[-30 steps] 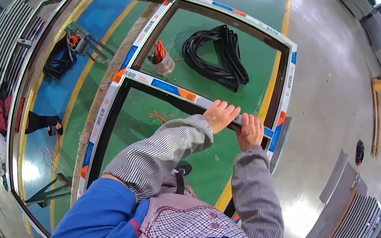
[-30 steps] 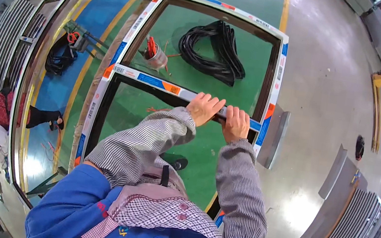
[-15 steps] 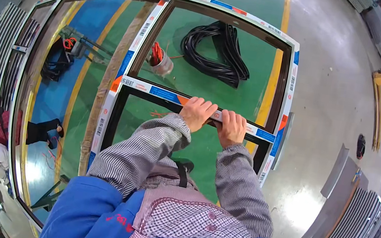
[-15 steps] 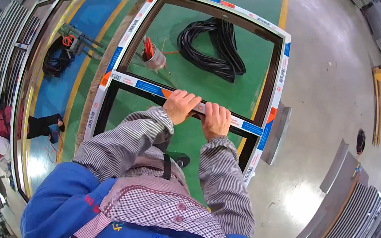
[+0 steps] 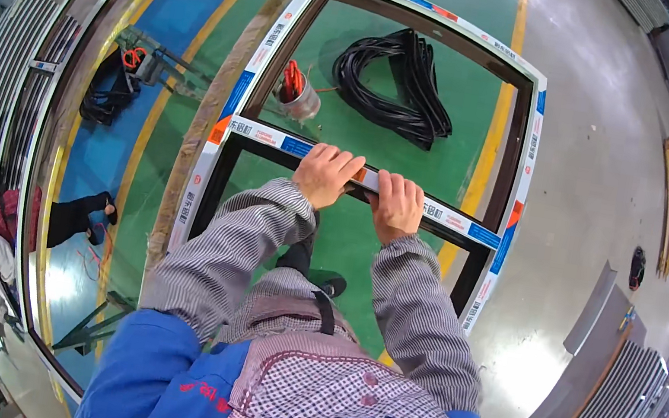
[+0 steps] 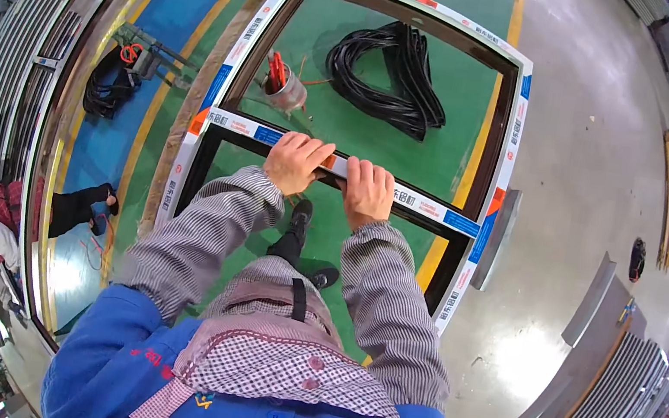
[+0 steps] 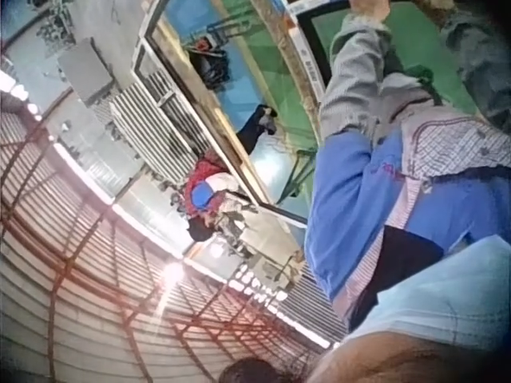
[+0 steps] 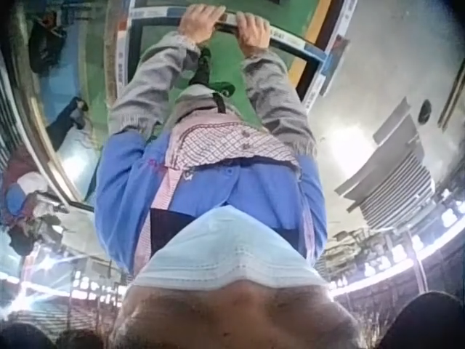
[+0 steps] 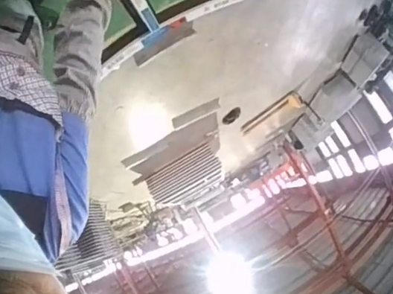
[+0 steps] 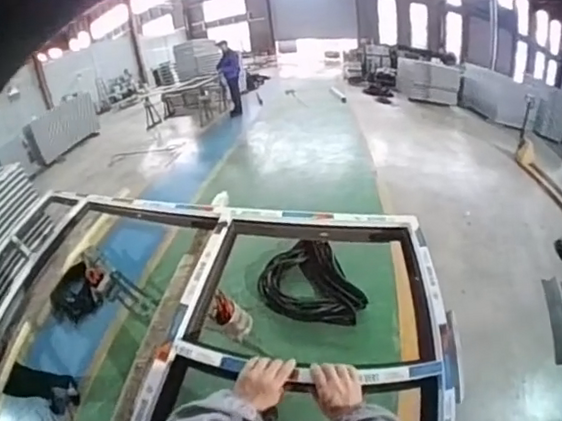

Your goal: The person is installing rubber seals into the channels of a metal window frame using a manual roller tool.

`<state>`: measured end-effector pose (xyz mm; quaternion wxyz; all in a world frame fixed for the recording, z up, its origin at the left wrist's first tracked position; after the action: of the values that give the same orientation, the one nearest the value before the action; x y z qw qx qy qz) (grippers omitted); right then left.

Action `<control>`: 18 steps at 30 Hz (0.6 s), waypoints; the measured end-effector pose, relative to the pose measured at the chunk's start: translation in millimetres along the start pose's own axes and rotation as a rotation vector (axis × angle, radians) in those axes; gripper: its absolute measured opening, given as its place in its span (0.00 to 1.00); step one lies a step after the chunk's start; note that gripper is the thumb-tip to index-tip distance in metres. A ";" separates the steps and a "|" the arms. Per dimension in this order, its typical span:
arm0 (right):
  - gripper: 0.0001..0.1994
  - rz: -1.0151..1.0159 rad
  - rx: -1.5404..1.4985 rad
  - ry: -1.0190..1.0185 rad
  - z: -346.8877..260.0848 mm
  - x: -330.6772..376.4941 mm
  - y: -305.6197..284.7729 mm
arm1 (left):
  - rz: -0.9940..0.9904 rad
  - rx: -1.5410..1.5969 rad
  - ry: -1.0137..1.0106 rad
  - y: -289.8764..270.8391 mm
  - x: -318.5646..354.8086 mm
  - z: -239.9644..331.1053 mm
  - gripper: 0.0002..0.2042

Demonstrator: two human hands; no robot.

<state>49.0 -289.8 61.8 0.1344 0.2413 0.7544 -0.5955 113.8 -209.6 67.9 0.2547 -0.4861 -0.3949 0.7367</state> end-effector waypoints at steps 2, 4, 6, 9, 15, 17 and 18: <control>0.24 0.024 0.028 0.008 -0.1 -1.9 -0.1 | 0.003 -0.009 -0.012 0.4 1.9 0.8 0.28; 0.25 0.012 0.030 0.016 -3.1 -0.3 -0.3 | 0.037 -0.082 0.017 -1.3 1.8 2.2 0.30; 0.27 -0.055 0.053 0.042 -3.9 2.2 6.6 | -0.026 -0.077 0.057 4.4 9.5 1.7 0.32; 0.27 0.028 0.100 -0.060 -20.9 -6.2 -4.0 | -0.079 -0.133 0.086 1.9 10.3 -4.6 0.33; 0.29 -0.040 0.102 -0.032 -18.2 -6.3 22.4 | -0.020 -0.145 0.130 11.1 11.7 -8.9 0.29; 0.29 0.019 0.079 -0.024 -19.2 -10.6 14.7 | -0.012 -0.103 0.081 2.9 6.7 -9.7 0.28; 0.29 0.018 0.081 -0.022 -19.9 -8.2 13.7 | -0.004 -0.087 0.071 2.4 6.7 -8.6 0.29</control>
<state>64.9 -269.9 59.5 0.1381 0.2466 0.7259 -0.6270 119.1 -202.9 60.6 0.2484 -0.5218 -0.4183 0.7008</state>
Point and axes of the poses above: each hand's wrist, its own x-axis away from the middle knuckle, its own y-axis out of the palm, z = x × y, the point moved 10 cm from there along -x, towards the middle knuckle, and after that the axes turned 11 degrees about z, right-handed, at the moved point
